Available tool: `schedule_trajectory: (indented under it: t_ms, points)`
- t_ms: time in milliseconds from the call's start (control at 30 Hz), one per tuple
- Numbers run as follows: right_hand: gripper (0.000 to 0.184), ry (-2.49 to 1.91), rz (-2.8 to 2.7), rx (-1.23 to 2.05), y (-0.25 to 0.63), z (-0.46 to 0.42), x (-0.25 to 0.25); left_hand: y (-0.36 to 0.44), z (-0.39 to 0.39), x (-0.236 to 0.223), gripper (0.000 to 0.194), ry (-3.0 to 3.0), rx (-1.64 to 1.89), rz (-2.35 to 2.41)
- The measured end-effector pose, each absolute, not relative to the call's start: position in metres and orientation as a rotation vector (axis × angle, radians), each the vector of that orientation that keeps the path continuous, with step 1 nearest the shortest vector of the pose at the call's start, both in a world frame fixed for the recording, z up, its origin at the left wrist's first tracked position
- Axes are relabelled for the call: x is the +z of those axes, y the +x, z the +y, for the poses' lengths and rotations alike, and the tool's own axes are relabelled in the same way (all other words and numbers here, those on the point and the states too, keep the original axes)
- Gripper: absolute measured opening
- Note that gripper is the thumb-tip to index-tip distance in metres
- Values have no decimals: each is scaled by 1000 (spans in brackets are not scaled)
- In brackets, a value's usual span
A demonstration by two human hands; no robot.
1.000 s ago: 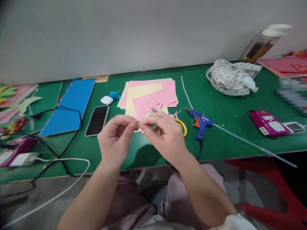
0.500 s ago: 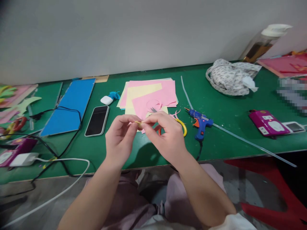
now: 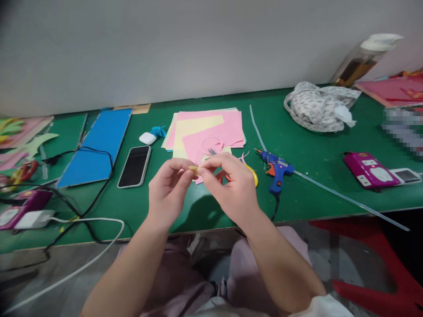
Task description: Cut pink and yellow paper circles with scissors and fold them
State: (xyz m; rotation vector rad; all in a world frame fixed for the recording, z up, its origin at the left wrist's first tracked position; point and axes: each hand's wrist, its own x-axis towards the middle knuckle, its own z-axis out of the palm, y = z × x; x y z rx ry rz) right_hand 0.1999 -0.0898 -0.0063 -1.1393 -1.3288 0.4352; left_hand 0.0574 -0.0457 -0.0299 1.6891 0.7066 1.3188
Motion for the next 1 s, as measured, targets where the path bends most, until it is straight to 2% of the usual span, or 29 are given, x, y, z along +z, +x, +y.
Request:
schedule_trajectory:
  t_ms: [633,833,1000]
  points:
    - [9,-1053,-1204,598,206,-89,-10,59,-44,-30,16,1642,1377,815]
    - [8,-1061,-1246,502,213,-92,-7,61,-43,-25,29,1510,1391,778]
    - [12,-1029,-1346,499,211,-92,-5,61,-43,-24,27,1513,1443,703]
